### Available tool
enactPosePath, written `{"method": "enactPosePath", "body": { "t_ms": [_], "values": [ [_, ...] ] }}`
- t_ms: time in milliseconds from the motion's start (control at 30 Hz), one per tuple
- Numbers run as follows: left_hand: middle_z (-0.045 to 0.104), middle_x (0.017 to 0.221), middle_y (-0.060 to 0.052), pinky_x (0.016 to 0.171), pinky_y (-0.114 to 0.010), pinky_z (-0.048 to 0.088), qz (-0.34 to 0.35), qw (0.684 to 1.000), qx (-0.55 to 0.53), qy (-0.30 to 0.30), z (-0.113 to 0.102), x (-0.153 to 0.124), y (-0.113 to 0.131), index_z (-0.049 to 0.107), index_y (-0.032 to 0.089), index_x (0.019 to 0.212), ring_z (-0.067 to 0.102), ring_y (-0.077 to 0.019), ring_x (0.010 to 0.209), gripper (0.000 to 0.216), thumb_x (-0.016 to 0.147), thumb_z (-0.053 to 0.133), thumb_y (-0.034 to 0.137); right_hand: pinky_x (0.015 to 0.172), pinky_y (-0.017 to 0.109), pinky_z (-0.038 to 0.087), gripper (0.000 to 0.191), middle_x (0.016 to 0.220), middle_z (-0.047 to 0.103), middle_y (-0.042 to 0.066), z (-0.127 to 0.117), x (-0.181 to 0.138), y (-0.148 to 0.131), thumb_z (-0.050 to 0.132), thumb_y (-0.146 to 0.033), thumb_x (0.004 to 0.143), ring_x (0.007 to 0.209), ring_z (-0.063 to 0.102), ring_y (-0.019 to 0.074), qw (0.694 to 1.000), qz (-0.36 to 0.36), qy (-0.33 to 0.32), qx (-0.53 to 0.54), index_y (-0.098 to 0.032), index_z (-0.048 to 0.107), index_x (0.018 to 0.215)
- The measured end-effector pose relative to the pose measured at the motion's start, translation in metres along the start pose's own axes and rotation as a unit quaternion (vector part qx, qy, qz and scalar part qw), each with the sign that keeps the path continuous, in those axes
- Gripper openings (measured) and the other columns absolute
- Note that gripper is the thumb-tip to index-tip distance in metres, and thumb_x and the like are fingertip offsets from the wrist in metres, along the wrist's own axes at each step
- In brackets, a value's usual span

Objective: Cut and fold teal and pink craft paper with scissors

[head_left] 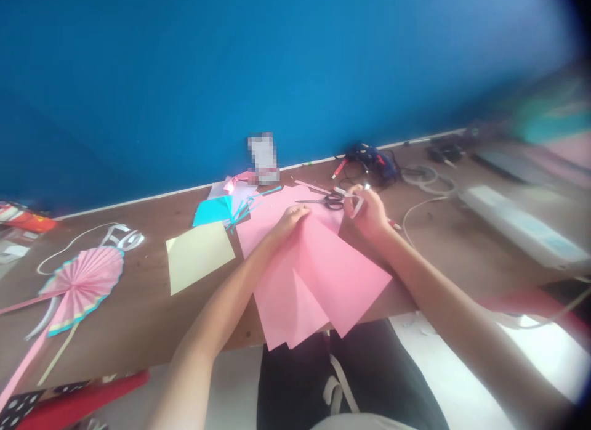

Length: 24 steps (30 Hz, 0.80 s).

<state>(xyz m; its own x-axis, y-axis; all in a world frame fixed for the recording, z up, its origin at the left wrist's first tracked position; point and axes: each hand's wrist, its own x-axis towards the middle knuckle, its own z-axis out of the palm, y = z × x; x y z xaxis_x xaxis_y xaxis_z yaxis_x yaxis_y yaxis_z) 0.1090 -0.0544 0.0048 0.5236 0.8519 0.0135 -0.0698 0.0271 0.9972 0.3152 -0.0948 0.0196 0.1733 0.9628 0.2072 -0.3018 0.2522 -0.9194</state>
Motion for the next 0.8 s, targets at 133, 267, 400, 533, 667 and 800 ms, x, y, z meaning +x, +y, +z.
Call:
{"method": "enactPosePath", "body": {
  "t_ms": [133,267,400,533,667,800],
  "values": [
    [0.044,0.066,0.003,0.059,-0.023,0.031,-0.003,1.000,-0.012,-0.002,-0.001,0.001,-0.002,0.053,0.016,0.072,0.039,-0.0093,0.060,0.020,0.077,0.054,0.035,0.049,0.028,0.030,0.011,0.053,0.046,-0.003,0.003,-0.003,-0.006,0.050,-0.035,0.076,0.045,0.038,0.0122,0.999,0.016,-0.043,0.010,-0.024,0.052,0.077],
    [0.045,0.066,0.003,0.060,-0.023,0.032,-0.002,1.000,-0.028,-0.011,-0.003,0.002,-0.002,0.053,0.016,0.073,0.039,-0.0092,0.059,0.019,0.077,0.054,0.034,0.051,0.028,0.032,0.021,0.062,0.053,-0.002,0.007,-0.006,-0.012,0.052,-0.026,0.069,0.048,0.039,0.0124,0.994,0.042,-0.100,0.006,-0.024,0.052,0.089],
    [0.046,0.068,0.002,0.060,-0.023,0.032,0.000,0.999,-0.032,-0.011,-0.005,0.002,0.000,0.054,0.015,0.074,0.040,-0.0096,0.062,0.018,0.078,0.054,0.033,0.055,0.029,0.037,0.017,0.064,0.055,-0.001,0.008,-0.006,-0.009,0.050,-0.027,0.072,0.050,0.042,0.0132,0.990,0.057,-0.131,0.004,-0.023,0.051,0.088],
    [0.046,0.070,0.002,0.062,-0.023,0.032,0.005,0.999,-0.034,0.001,-0.004,0.002,0.000,0.054,0.016,0.075,0.041,-0.0097,0.064,0.017,0.079,0.054,0.032,0.061,0.030,0.042,0.025,0.077,0.061,0.000,0.009,-0.007,-0.006,0.055,-0.025,0.075,0.063,0.052,0.0145,0.984,0.072,-0.161,-0.011,-0.024,0.053,0.100],
    [0.047,0.074,0.002,0.065,-0.023,0.034,0.017,0.999,-0.038,0.008,-0.002,0.001,0.000,0.052,0.016,0.074,0.043,-0.0104,0.068,0.021,0.080,0.056,0.035,0.070,0.031,0.046,0.044,0.094,0.066,0.004,0.010,-0.012,-0.003,0.062,-0.016,0.069,0.076,0.059,0.0158,0.972,0.095,-0.211,-0.041,-0.023,0.051,0.112],
    [0.046,0.071,0.002,0.063,-0.023,0.034,0.014,0.999,-0.042,0.012,0.000,-0.002,0.001,0.050,0.016,0.071,0.041,-0.0096,0.065,0.025,0.078,0.061,0.037,0.076,0.034,0.049,0.054,0.101,0.066,0.005,0.006,-0.009,0.003,0.064,-0.010,0.063,0.084,0.063,0.0182,0.974,0.081,-0.207,-0.046,-0.024,0.049,0.114]
  ]
}}
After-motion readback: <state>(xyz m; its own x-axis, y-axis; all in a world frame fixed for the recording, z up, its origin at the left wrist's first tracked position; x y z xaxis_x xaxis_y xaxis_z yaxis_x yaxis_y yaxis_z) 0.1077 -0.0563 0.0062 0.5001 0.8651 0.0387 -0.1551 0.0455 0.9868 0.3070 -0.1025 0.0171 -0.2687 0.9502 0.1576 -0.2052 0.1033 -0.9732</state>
